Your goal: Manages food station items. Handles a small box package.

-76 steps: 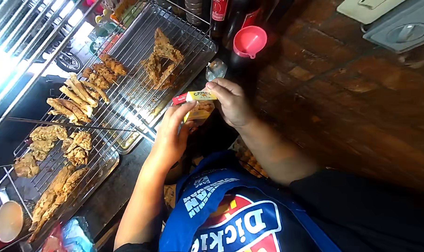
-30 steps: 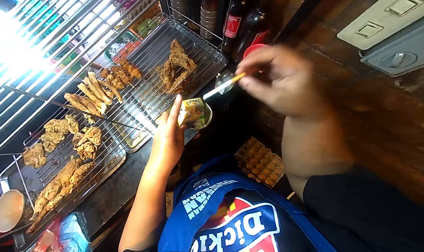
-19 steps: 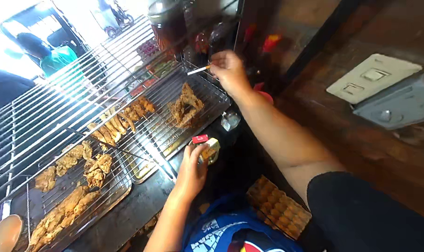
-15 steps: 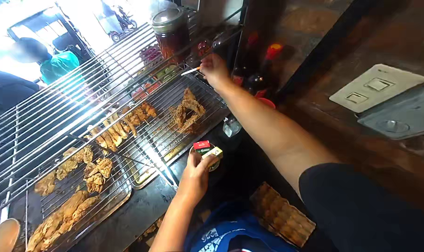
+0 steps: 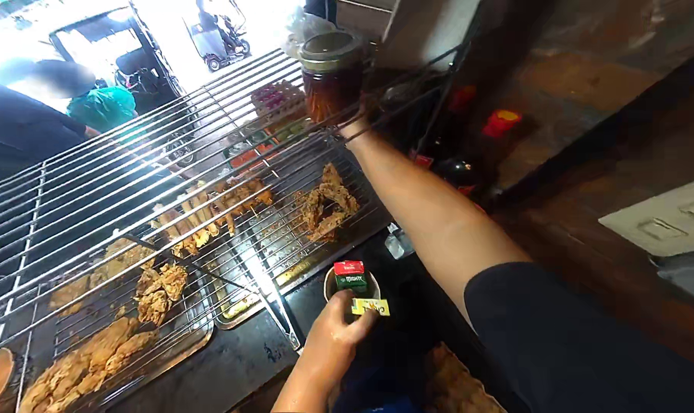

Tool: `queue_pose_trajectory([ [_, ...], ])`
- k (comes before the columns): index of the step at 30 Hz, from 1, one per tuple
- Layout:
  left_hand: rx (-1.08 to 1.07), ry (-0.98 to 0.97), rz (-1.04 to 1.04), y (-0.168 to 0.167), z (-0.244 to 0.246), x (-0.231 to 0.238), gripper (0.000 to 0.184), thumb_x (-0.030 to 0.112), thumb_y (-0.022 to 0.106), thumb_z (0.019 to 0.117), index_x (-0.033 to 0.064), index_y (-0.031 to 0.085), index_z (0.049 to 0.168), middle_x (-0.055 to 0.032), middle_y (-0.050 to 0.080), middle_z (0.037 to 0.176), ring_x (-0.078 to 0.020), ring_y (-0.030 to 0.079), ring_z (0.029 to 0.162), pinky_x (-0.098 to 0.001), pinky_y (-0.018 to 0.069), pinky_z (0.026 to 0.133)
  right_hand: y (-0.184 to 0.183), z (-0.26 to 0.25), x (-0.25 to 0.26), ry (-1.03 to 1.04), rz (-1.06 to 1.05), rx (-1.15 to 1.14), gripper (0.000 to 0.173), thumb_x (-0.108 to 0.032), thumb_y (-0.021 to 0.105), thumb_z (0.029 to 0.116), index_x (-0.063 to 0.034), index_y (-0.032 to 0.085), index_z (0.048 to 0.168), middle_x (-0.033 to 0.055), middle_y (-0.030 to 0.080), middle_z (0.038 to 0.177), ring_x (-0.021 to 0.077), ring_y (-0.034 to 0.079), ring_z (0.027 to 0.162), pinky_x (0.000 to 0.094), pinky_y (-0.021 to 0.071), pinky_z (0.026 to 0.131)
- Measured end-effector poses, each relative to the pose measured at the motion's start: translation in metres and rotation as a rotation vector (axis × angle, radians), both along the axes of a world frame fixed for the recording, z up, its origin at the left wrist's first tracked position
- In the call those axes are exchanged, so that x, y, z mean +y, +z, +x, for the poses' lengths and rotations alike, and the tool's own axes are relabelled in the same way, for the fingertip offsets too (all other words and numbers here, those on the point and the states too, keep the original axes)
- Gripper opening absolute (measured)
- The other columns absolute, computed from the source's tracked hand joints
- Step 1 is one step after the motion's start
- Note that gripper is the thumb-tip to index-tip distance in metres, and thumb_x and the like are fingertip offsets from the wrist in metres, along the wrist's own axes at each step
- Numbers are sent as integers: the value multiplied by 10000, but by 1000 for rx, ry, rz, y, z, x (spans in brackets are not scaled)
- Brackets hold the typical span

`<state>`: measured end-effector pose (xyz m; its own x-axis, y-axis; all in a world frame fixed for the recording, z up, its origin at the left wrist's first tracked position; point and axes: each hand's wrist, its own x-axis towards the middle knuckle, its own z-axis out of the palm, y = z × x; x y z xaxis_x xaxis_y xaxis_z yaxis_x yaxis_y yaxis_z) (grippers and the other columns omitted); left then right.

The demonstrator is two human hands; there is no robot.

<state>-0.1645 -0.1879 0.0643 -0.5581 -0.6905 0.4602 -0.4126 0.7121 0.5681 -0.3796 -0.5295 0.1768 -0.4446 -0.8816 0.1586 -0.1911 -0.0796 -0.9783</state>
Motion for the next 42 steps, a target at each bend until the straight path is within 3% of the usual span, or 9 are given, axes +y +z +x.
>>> queue_pose_trajectory([
  [7,15,62,-162,-17,2,2,234,257,709,960,151,719,1168,-169,652,1293,-349,562,1329,-499,459,1143,-15,7,-22,92,-211,61,436,-64,653,985,77,532,1379,207,602,1341,176,583,1243,284,493,1049],
  [10,-53,72,-207,-19,0,8,253,287,673,984,153,712,1195,-110,661,1324,-331,556,1342,-523,435,1154,-9,13,-22,139,-40,265,468,-111,593,1027,109,495,1429,271,558,1431,268,547,1331,357,435,1125],
  [13,-86,66,-207,-20,-1,10,248,292,648,1008,152,708,1204,-62,651,1371,-296,533,1378,-533,407,1175,3,34,-23,82,91,41,413,-158,423,1098,20,456,1469,201,582,1305,201,607,1058,337,510,913],
  [16,-126,77,-186,-17,6,16,392,364,648,1001,207,643,1360,-44,578,1486,-282,470,1442,-532,372,1199,78,66,14,134,510,-69,477,-71,369,1123,-56,299,1594,140,400,1592,219,490,1343,378,381,1133],
  [17,-114,83,-182,-17,11,19,417,384,653,998,243,621,1389,-45,552,1512,-287,454,1453,-537,367,1199,58,70,10,49,351,-1,441,-54,445,1085,15,401,1518,212,511,1467,259,575,1217,394,469,1031],
  [19,-65,107,-162,-16,22,25,413,394,662,996,295,612,1393,-58,535,1523,-294,456,1450,-543,380,1189,13,58,-19,-6,136,47,451,-65,544,1022,39,459,1453,254,588,1344,300,637,1128,439,545,941],
  [23,4,211,-146,-16,46,39,374,379,644,1011,266,612,1366,-103,588,1443,-280,533,1381,-493,448,1143,9,59,-26,16,159,104,467,-14,564,993,48,469,1445,247,603,1296,273,633,1054,415,531,910],
  [30,52,406,-89,-11,86,75,366,353,653,1005,217,589,1339,-95,647,1331,-193,622,1264,-374,505,1088,18,69,-18,19,182,226,462,29,533,1004,83,452,1456,269,565,1417,303,567,1315,417,437,1112],
  [42,63,504,-77,-14,94,91,351,348,623,1016,207,583,1335,-66,653,1326,-167,637,1234,-346,528,1052,6,55,-35,49,100,316,411,-32,536,1026,116,508,1407,269,549,1450,288,532,1359,377,400,1154],
])
